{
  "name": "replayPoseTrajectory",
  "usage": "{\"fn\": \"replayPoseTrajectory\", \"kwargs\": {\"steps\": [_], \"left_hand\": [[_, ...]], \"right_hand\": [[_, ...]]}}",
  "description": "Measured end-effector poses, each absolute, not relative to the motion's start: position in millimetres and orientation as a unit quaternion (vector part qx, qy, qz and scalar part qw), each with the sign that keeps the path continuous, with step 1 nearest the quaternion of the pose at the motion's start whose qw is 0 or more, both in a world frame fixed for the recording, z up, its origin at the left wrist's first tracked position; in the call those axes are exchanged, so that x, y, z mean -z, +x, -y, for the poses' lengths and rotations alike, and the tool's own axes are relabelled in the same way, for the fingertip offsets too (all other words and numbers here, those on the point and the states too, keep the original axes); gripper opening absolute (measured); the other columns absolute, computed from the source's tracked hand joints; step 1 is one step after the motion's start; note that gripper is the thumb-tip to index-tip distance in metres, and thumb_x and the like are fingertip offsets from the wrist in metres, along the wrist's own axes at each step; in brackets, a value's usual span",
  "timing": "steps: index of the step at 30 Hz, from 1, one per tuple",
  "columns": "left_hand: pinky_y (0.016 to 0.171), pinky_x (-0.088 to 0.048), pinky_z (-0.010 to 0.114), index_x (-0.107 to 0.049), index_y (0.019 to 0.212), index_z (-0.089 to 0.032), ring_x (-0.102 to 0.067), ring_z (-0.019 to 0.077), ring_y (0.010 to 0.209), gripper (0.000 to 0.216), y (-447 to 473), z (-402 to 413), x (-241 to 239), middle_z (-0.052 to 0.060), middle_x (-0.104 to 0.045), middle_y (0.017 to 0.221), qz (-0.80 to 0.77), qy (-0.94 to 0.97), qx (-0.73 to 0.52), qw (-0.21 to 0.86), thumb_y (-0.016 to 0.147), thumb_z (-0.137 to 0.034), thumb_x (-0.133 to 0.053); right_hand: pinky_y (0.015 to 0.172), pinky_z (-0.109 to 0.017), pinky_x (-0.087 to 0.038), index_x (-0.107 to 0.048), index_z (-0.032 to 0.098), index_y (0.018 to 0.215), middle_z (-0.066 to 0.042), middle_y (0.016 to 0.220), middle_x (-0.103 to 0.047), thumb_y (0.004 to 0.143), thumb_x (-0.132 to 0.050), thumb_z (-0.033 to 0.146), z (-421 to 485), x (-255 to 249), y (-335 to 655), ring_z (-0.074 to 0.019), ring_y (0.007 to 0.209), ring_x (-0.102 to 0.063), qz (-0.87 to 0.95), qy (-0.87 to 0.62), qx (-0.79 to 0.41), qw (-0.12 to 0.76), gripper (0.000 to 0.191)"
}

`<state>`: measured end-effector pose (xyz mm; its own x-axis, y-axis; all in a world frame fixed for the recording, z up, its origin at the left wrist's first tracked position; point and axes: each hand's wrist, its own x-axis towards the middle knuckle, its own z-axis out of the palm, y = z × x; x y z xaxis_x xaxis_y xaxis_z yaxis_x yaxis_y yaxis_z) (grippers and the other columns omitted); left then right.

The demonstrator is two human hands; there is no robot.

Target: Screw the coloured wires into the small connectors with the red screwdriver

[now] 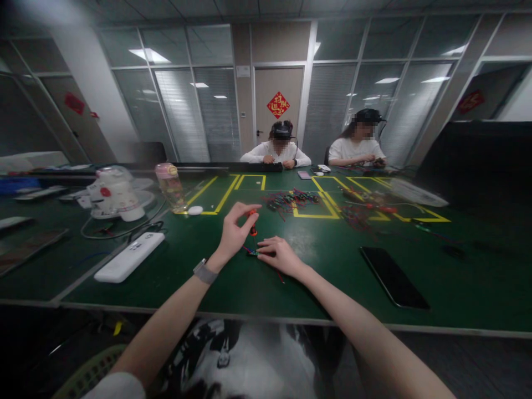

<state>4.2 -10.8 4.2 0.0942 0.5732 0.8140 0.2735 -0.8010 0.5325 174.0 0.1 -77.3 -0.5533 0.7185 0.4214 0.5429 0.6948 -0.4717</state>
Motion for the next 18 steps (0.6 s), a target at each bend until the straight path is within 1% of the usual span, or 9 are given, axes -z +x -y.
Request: {"fn": "replayPoseTrajectory", "kwargs": {"steps": [2,3,5,8,10,13,15,18], "left_hand": [[0.077,-0.045,0.026,-0.069,0.102,-0.021,-0.055,0.0133,0.078,0.019,3.9,10.4,-3.7,0.002,-0.058,0.084,-0.301,0.724,-0.61,0.117,0.087,-0.027,-0.06],[0.078,-0.045,0.026,-0.068,0.104,-0.021,-0.055,0.0135,0.079,0.02,3.7,10.2,-3.6,0.003,-0.058,0.086,-0.303,0.724,-0.607,0.122,0.087,-0.028,-0.059],[0.083,-0.045,0.027,-0.066,0.109,-0.021,-0.057,0.0148,0.088,0.023,3.5,9.8,-3.9,0.005,-0.06,0.095,-0.297,0.728,-0.601,0.141,0.091,-0.028,-0.052],[0.095,-0.043,0.031,-0.062,0.116,-0.021,-0.056,0.0169,0.107,0.03,3.5,9.3,-4.8,0.007,-0.061,0.113,-0.271,0.737,-0.596,0.165,0.096,-0.024,-0.04],[0.097,-0.042,0.033,-0.061,0.118,-0.022,-0.056,0.0177,0.11,0.031,3.8,9.2,-5.2,0.007,-0.061,0.118,-0.259,0.742,-0.592,0.177,0.096,-0.023,-0.04],[0.092,-0.045,0.033,-0.061,0.117,-0.021,-0.06,0.0177,0.102,0.029,3.8,9.3,-4.8,0.007,-0.065,0.11,-0.262,0.743,-0.59,0.175,0.094,-0.024,-0.044],[0.085,-0.047,0.03,-0.064,0.11,-0.021,-0.06,0.0163,0.091,0.024,3.6,9.0,-3.9,0.006,-0.065,0.098,-0.276,0.736,-0.6,0.148,0.091,-0.025,-0.051],[0.077,-0.046,0.027,-0.068,0.098,-0.021,-0.056,0.0139,0.078,0.017,3.1,8.1,-2.5,0.002,-0.06,0.084,-0.302,0.716,-0.62,0.11,0.084,-0.027,-0.063]], "right_hand": [[0.104,-0.051,-0.037,-0.074,0.026,0.1,-0.008,0.113,-0.069,0.084,-0.064,0.034,-0.5,77.6,174.1,-0.0271,0.112,-0.06,0.869,-0.363,-0.145,0.302,0.021],[0.104,-0.051,-0.037,-0.074,0.026,0.1,-0.008,0.113,-0.069,0.084,-0.063,0.034,-0.8,77.8,174.2,-0.0271,0.112,-0.06,0.869,-0.363,-0.145,0.303,0.021],[0.103,-0.051,-0.038,-0.074,0.026,0.1,-0.008,0.113,-0.069,0.084,-0.063,0.034,-1.3,78.3,174.3,-0.0271,0.111,-0.061,0.87,-0.361,-0.145,0.304,0.021],[0.103,-0.05,-0.039,-0.074,0.025,0.1,-0.008,0.113,-0.069,0.084,-0.063,0.034,-1.7,78.9,174.4,-0.0268,0.111,-0.061,0.87,-0.358,-0.144,0.307,0.021],[0.103,-0.05,-0.039,-0.074,0.025,0.1,-0.008,0.113,-0.069,0.084,-0.063,0.035,-1.8,79.1,174.4,-0.0266,0.111,-0.061,0.869,-0.357,-0.145,0.309,0.021],[0.103,-0.05,-0.039,-0.074,0.026,0.1,-0.008,0.113,-0.069,0.084,-0.063,0.035,-1.8,79.1,174.4,-0.0266,0.111,-0.061,0.869,-0.357,-0.146,0.309,0.021],[0.103,-0.05,-0.039,-0.074,0.026,0.1,-0.008,0.113,-0.069,0.084,-0.063,0.036,-1.5,78.8,174.4,-0.0267,0.111,-0.061,0.87,-0.358,-0.146,0.307,0.022],[0.103,-0.05,-0.038,-0.074,0.026,0.1,-0.008,0.113,-0.069,0.084,-0.063,0.036,-0.7,77.8,174.5,-0.0266,0.111,-0.061,0.869,-0.359,-0.147,0.306,0.022]]}}
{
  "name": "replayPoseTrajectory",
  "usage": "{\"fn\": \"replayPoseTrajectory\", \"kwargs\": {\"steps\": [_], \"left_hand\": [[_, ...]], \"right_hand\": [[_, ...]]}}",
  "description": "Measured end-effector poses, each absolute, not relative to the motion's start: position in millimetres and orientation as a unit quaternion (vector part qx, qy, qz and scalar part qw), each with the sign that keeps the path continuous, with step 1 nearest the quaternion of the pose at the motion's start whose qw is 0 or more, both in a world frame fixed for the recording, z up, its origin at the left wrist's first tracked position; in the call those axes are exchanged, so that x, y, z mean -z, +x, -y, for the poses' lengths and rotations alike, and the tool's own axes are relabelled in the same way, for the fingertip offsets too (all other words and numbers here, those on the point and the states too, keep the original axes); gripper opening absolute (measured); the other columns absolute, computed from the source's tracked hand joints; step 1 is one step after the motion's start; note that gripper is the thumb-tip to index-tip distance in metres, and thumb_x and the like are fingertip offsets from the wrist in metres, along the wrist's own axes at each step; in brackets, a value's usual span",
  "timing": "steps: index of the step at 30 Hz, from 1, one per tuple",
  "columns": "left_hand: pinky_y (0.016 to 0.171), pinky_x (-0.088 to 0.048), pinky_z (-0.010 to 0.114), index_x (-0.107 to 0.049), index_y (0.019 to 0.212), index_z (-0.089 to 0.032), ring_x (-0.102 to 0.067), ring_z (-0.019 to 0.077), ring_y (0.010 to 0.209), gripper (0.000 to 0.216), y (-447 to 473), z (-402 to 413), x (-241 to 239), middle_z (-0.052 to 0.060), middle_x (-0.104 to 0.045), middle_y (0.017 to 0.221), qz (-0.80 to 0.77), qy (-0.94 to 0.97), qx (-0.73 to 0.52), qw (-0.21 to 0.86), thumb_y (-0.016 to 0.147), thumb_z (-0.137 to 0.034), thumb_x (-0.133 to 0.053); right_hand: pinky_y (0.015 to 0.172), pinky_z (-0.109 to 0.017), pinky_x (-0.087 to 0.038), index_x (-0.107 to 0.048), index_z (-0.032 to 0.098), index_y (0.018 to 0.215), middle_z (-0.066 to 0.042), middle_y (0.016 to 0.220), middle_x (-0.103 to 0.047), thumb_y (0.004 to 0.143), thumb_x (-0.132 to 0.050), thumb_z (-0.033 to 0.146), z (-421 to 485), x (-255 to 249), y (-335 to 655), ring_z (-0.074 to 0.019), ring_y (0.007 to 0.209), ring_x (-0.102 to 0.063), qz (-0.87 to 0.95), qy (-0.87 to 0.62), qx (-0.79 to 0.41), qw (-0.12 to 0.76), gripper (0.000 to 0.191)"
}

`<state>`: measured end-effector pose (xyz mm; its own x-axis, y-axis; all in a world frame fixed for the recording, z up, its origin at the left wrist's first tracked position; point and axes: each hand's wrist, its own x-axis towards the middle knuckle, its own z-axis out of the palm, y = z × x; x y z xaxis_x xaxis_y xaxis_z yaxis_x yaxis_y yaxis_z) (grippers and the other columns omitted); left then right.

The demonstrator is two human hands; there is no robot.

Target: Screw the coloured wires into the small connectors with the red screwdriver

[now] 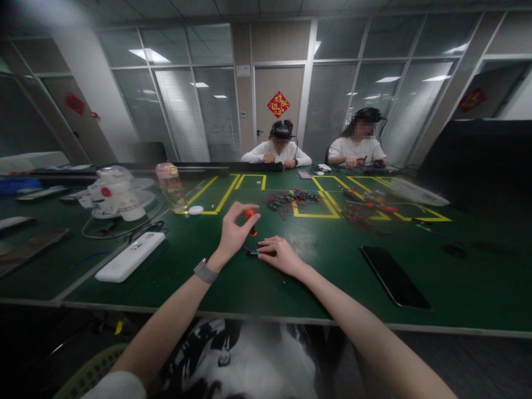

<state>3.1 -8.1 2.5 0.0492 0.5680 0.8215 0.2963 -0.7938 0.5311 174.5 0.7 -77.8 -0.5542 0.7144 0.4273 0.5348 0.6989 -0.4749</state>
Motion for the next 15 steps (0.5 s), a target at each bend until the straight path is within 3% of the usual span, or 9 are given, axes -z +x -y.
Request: {"fn": "replayPoseTrajectory", "kwargs": {"steps": [3,9,15], "left_hand": [[0.077,-0.046,0.026,-0.068,0.1,-0.02,-0.056,0.0141,0.08,0.019,3.5,8.2,-2.3,0.002,-0.059,0.086,-0.307,0.714,-0.618,0.121,0.084,-0.029,-0.064],[0.094,-0.043,0.032,-0.061,0.118,-0.02,-0.057,0.018,0.107,0.03,5.9,11.1,-3.8,0.008,-0.062,0.114,-0.263,0.738,-0.594,0.181,0.096,-0.025,-0.04],[0.076,-0.046,0.026,-0.067,0.103,-0.022,-0.057,0.014,0.079,0.02,5.6,11.5,-2.2,0.002,-0.06,0.086,-0.304,0.724,-0.608,0.116,0.086,-0.028,-0.061]], "right_hand": [[0.102,-0.049,-0.04,-0.074,0.025,0.1,-0.008,0.112,-0.07,0.084,-0.063,0.035,-0.4,77.2,174.7,-0.0264,0.11,-0.061,0.869,-0.359,-0.146,0.308,0.021],[0.099,-0.048,-0.042,-0.074,0.025,0.099,-0.008,0.111,-0.07,0.084,-0.063,0.035,-1.6,77.8,174.6,-0.0265,0.109,-0.062,0.873,-0.351,-0.137,0.31,0.021],[0.1,-0.049,-0.041,-0.074,0.026,0.1,-0.007,0.112,-0.07,0.084,-0.063,0.035,-1.4,78.0,174.3,-0.0269,0.11,-0.061,0.871,-0.356,-0.143,0.309,0.021]]}}
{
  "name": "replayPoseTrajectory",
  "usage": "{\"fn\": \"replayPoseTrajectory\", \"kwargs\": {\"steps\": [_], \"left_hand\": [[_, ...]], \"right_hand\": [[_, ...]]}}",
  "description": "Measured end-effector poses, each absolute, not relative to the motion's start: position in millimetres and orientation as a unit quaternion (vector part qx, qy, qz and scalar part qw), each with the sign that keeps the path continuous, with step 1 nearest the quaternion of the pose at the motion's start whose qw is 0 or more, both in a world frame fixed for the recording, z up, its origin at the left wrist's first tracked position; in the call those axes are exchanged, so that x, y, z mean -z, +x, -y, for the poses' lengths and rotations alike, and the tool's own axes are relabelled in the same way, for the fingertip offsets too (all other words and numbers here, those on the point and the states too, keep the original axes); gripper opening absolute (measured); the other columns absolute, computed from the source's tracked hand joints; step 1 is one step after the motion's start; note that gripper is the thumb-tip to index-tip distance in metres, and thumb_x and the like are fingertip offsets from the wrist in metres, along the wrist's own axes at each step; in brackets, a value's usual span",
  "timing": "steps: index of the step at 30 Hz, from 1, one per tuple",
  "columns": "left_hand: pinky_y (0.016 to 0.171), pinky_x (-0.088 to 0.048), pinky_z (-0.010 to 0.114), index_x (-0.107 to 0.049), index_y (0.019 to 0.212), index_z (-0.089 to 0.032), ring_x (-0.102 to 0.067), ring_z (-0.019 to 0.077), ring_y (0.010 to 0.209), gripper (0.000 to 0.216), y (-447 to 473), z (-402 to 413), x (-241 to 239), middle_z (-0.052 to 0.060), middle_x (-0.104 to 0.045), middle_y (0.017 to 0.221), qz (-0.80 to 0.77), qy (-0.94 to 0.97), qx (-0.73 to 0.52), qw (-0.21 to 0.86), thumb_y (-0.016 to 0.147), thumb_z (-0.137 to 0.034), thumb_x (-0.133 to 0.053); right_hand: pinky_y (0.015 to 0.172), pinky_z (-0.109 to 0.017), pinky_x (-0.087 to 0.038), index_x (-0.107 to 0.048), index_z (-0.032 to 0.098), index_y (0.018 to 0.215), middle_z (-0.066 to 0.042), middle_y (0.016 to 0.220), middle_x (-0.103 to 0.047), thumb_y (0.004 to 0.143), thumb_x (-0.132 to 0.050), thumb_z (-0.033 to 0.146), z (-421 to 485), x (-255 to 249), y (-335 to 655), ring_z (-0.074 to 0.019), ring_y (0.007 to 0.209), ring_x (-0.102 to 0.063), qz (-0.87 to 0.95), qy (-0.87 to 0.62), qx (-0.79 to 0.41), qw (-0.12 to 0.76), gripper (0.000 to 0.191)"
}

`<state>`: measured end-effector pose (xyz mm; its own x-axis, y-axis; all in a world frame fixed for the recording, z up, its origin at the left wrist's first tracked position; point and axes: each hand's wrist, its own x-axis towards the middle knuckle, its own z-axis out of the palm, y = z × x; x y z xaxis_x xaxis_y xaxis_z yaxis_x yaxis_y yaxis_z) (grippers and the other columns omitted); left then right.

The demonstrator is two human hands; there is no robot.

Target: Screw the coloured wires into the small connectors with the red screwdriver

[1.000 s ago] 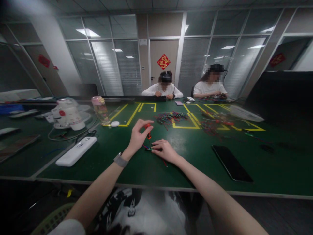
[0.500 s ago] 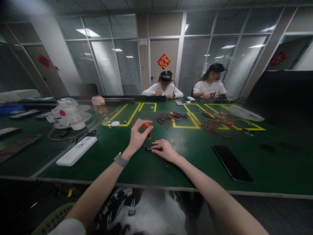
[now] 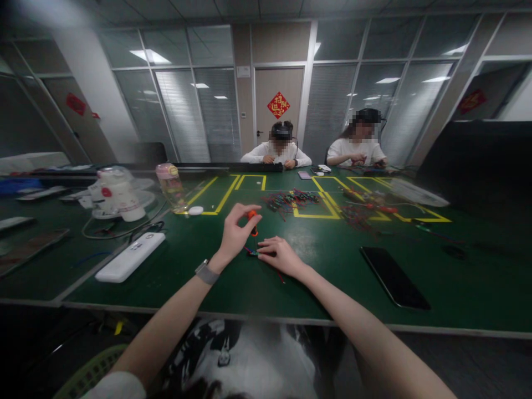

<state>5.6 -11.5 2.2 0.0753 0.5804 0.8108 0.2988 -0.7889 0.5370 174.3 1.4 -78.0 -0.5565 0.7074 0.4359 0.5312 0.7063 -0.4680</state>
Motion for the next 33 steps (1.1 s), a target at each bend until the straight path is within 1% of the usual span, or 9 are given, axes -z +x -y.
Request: {"fn": "replayPoseTrajectory", "kwargs": {"steps": [3,7,9,12,16,19,25,28,33], "left_hand": [[0.078,-0.046,0.026,-0.067,0.103,-0.022,-0.057,0.0143,0.083,0.019,5.5,12.3,-2.6,0.003,-0.059,0.089,-0.306,0.726,-0.605,0.114,0.088,-0.028,-0.058],[0.093,-0.043,0.029,-0.063,0.114,-0.021,-0.056,0.016,0.105,0.028,5.3,12.8,-3.7,0.007,-0.061,0.111,-0.271,0.738,-0.601,0.142,0.095,-0.023,-0.042],[0.096,-0.042,0.03,-0.06,0.118,-0.021,-0.056,0.0163,0.108,0.029,5.2,12.3,-3.7,0.007,-0.062,0.114,-0.262,0.739,-0.601,0.153,0.095,-0.021,-0.042],[0.087,-0.045,0.029,-0.061,0.116,-0.021,-0.059,0.0159,0.096,0.027,5.1,11.0,-2.7,0.006,-0.064,0.104,-0.275,0.734,-0.603,0.149,0.093,-0.023,-0.047],[0.077,-0.046,0.026,-0.067,0.103,-0.02,-0.057,0.0142,0.083,0.019,4.6,9.9,-1.3,0.004,-0.06,0.09,-0.302,0.718,-0.615,0.12,0.087,-0.026,-0.058],[0.08,-0.046,0.026,-0.066,0.106,-0.02,-0.057,0.0146,0.087,0.021,3.9,9.5,-1.1,0.005,-0.059,0.095,-0.307,0.717,-0.612,0.129,0.089,-0.027,-0.055],[0.096,-0.043,0.032,-0.059,0.122,-0.021,-0.055,0.0185,0.111,0.031,3.7,5.4,0.8,0.008,-0.059,0.119,-0.282,0.724,-0.606,0.169,0.095,-0.024,-0.042],[0.092,-0.045,0.031,-0.057,0.124,-0.022,-0.058,0.0182,0.106,0.033,4.3,5.0,2.0,0.008,-0.061,0.116,-0.28,0.722,-0.604,0.188,0.095,-0.024,-0.042],[0.08,-0.048,0.027,-0.061,0.117,-0.021,-0.06,0.0155,0.087,0.028,4.4,7.6,1.1,0.005,-0.064,0.096,-0.29,0.736,-0.589,0.167,0.092,-0.026,-0.049]], "right_hand": [[0.1,-0.048,-0.042,-0.074,0.026,0.1,-0.007,0.112,-0.07,0.085,-0.062,0.034,-1.7,78.6,174.6,-0.0263,0.11,-0.061,0.872,-0.352,-0.138,0.312,0.021],[0.101,-0.048,-0.041,-0.074,0.025,0.1,-0.007,0.112,-0.07,0.085,-0.062,0.034,-1.1,78.0,174.6,-0.0261,0.11,-0.061,0.872,-0.353,-0.14,0.31,0.021],[0.102,-0.049,-0.04,-0.073,0.025,0.101,-0.007,0.112,-0.069,0.085,-0.062,0.034,-0.3,77.0,174.3,-0.0262,0.111,-0.061,0.871,-0.355,-0.143,0.309,0.021],[0.103,-0.049,-0.039,-0.073,0.025,0.101,-0.008,0.112,-0.07,0.085,-0.062,0.033,0.4,76.1,173.9,-0.0263,0.111,-0.061,0.869,-0.358,-0.147,0.309,0.021],[0.1,-0.047,-0.042,-0.074,0.024,0.098,-0.008,0.111,-0.07,0.082,-0.066,0.03,-0.7,77.2,174.0,-0.0259,0.11,-0.061,0.862,-0.36,-0.158,0.319,0.019],[0.1,-0.047,-0.043,-0.074,0.024,0.096,-0.007,0.109,-0.071,0.079,-0.068,0.029,-1.5,78.2,174.2,-0.0259,0.109,-0.062,0.855,-0.365,-0.167,0.329,0.019],[0.102,-0.048,-0.041,-0.073,0.025,0.098,-0.006,0.108,-0.071,0.077,-0.07,0.029,-0.9,78.3,174.8,-0.0262,0.11,-0.062,0.847,-0.373,-0.177,0.335,0.021],[0.101,-0.047,-0.042,-0.074,0.025,0.094,-0.006,0.107,-0.072,0.079,-0.068,0.031,-1.3,78.7,175.1,-0.026,0.109,-0.062,0.845,-0.37,-0.18,0.341,0.017],[0.103,-0.049,-0.039,-0.075,0.025,0.091,-0.007,0.106,-0.072,0.079,-0.067,0.031,-2.5,78.8,175.0,-0.0265,0.107,-0.063,0.845,-0.37,-0.183,0.34,0.015]]}}
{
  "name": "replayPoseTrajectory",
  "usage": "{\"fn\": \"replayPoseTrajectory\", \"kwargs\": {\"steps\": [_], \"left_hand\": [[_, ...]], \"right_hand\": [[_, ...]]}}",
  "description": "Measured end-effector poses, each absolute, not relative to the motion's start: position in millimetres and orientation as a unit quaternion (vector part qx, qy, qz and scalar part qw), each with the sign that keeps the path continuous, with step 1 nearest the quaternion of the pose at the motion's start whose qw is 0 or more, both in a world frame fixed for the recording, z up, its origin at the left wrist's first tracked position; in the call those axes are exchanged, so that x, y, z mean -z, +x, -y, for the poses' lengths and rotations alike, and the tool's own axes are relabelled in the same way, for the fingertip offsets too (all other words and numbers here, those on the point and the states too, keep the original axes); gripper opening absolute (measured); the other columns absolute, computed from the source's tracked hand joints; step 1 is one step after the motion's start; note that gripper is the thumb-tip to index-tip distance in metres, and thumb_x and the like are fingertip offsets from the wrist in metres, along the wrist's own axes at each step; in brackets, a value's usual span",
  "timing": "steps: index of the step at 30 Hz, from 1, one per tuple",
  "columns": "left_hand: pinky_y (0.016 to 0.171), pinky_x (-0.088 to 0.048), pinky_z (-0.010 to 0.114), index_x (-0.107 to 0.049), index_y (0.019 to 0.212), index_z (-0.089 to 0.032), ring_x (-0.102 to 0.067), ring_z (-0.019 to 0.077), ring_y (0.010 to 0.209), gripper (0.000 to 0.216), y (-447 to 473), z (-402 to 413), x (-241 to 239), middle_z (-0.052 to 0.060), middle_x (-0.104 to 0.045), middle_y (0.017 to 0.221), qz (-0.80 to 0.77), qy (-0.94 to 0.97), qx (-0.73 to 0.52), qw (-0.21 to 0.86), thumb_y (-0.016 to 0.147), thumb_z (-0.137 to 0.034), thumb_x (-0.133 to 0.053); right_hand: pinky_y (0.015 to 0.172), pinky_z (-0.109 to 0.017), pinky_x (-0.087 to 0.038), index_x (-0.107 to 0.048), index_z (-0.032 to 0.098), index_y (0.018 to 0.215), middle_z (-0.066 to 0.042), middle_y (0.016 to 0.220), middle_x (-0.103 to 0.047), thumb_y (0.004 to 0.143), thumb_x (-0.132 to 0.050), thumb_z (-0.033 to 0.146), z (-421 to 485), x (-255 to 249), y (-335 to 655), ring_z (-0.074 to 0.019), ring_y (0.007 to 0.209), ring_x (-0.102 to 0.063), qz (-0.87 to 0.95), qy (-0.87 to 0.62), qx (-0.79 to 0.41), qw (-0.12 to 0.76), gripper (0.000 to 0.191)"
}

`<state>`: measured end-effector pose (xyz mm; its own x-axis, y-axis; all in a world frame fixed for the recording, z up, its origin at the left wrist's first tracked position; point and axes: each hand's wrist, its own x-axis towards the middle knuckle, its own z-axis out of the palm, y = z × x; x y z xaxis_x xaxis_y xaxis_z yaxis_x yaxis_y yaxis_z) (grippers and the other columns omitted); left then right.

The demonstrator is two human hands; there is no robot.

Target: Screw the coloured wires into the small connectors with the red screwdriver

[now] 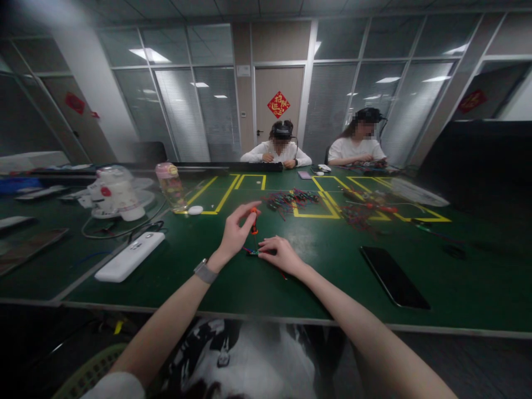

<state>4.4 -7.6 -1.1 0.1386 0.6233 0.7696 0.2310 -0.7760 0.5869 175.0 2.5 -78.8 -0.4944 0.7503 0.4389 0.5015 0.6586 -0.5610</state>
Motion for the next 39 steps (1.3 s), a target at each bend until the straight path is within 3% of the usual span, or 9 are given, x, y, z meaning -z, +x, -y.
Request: {"fn": "replayPoseTrajectory", "kwargs": {"steps": [4,9,17,21,27,31,39], "left_hand": [[0.081,-0.047,0.027,-0.062,0.115,-0.022,-0.057,0.015,0.085,0.027,4.6,8.2,1.0,0.005,-0.061,0.095,-0.302,0.737,-0.588,0.141,0.091,-0.027,-0.053],[0.092,-0.045,0.03,-0.054,0.127,-0.023,-0.057,0.0169,0.107,0.034,6.4,7.8,1.9,0.007,-0.06,0.118,-0.273,0.735,-0.593,0.185,0.097,-0.026,-0.039],[0.08,-0.046,0.028,-0.057,0.123,-0.021,-0.056,0.0152,0.086,0.032,4.5,8.3,-0.4,0.005,-0.06,0.096,-0.296,0.736,-0.595,0.131,0.092,-0.024,-0.05],[0.08,-0.044,0.028,-0.061,0.116,-0.022,-0.054,0.0155,0.085,0.027,3.4,7.7,0.1,0.004,-0.057,0.092,-0.31,0.731,-0.599,0.108,0.091,-0.024,-0.051],[0.09,-0.044,0.03,-0.055,0.125,-0.023,-0.056,0.0159,0.099,0.033,4.0,8.2,0.7,0.007,-0.058,0.111,-0.282,0.738,-0.59,0.166,0.096,-0.024,-0.039],[0.088,-0.046,0.03,-0.051,0.128,-0.022,-0.059,0.0164,0.099,0.034,5.8,7.4,2.1,0.007,-0.061,0.11,-0.286,0.731,-0.592,0.185,0.096,-0.024,-0.039],[0.078,-0.046,0.027,-0.061,0.104,-0.02,-0.056,0.0153,0.085,0.02,7.9,9.9,1.4,0.003,-0.059,0.093,-0.314,0.726,-0.603,0.1,0.086,-0.027,-0.061]], "right_hand": [[0.103,-0.052,-0.037,-0.075,0.024,0.09,-0.007,0.106,-0.072,0.079,-0.068,0.03,-2.3,78.2,174.5,-0.0274,0.107,-0.063,0.844,-0.377,-0.181,0.335,0.015],[0.098,-0.048,-0.044,-0.076,0.024,0.086,-0.008,0.104,-0.072,0.076,-0.071,0.03,-2.0,77.7,173.8,-0.0275,0.106,-0.063,0.844,-0.37,-0.18,0.344,0.013],[0.099,-0.048,-0.043,-0.075,0.023,0.086,-0.008,0.105,-0.072,0.077,-0.07,0.029,-0.9,76.9,173.0,-0.027,0.106,-0.064,0.843,-0.373,-0.179,0.343,0.012],[0.1,-0.049,-0.042,-0.075,0.023,0.086,-0.008,0.105,-0.072,0.077,-0.07,0.03,-0.1,76.6,173.4,-0.0268,0.107,-0.063,0.843,-0.373,-0.184,0.342,0.012],[0.102,-0.049,-0.04,-0.075,0.023,0.085,-0.008,0.104,-0.073,0.077,-0.07,0.03,-0.7,77.6,173.3,-0.0266,0.105,-0.064,0.843,-0.371,-0.181,0.346,0.012],[0.101,-0.048,-0.041,-0.075,0.022,0.085,-0.008,0.104,-0.073,0.077,-0.07,0.029,-1.1,78.1,173.1,-0.026,0.105,-0.064,0.843,-0.369,-0.181,0.348,0.012],[0.099,-0.046,-0.043,-0.075,0.023,0.086,-0.007,0.104,-0.072,0.077,-0.07,0.03,-0.2,76.9,173.5,-0.0261,0.105,-0.064,0.841,-0.371,-0.185,0.347,0.012]]}}
